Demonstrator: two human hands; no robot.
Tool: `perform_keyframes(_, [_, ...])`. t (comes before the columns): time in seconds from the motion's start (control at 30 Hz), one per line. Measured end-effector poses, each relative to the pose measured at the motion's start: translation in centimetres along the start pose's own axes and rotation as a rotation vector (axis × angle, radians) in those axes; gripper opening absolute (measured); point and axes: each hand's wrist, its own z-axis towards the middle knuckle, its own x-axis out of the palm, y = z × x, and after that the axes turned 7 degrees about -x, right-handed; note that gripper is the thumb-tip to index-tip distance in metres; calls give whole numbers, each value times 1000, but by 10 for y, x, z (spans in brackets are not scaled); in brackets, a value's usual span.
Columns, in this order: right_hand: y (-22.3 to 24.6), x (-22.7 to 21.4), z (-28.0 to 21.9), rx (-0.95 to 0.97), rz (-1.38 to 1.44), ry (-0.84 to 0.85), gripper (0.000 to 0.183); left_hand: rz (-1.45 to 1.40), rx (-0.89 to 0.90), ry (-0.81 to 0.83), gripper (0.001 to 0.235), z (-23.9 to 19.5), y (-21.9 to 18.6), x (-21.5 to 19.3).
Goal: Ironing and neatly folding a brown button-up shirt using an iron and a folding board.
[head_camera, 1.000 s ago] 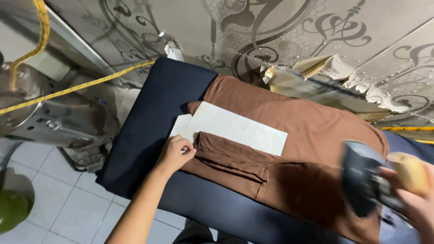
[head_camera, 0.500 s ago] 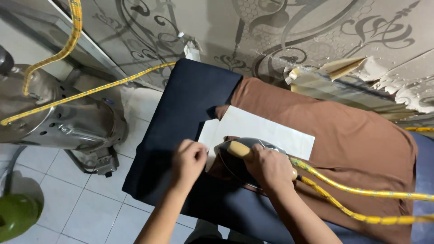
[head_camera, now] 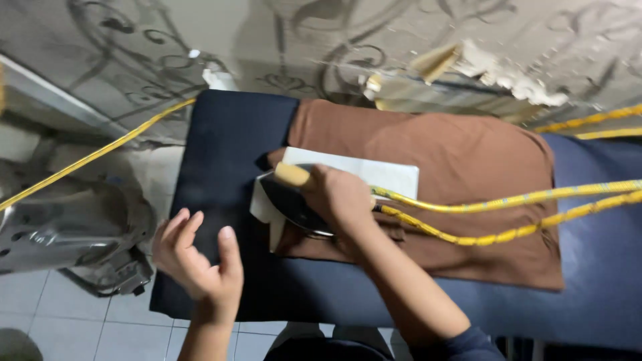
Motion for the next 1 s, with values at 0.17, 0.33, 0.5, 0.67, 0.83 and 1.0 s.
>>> perform_keyframes(0.17, [-59, -78, -74, 243, 390, -210, 32, -20, 89, -8, 50, -16, -9, 50])
perform_keyframes(0.33, [-84, -133, -145, 403, 33, -396, 27, 115, -32, 270, 78, -54, 16, 123])
perform_keyframes(0.5, [-170, -95, -175, 742, -396, -93, 27, 208, -20, 450, 97, -75, 38, 150])
perform_keyframes(0.67, [-248, -87, -196, 987, -379, -109, 21, 246, 4, 518, 99, -92, 69, 155])
perform_keyframes(0.83, [-307, -108, -196, 1112, -335, -165, 21, 335, -54, 523, 99, -93, 77, 153])
perform_keyframes(1.0, [-372, -140, -210, 1196, -348, -231, 31, 308, -79, 512, 100, -82, 98, 156])
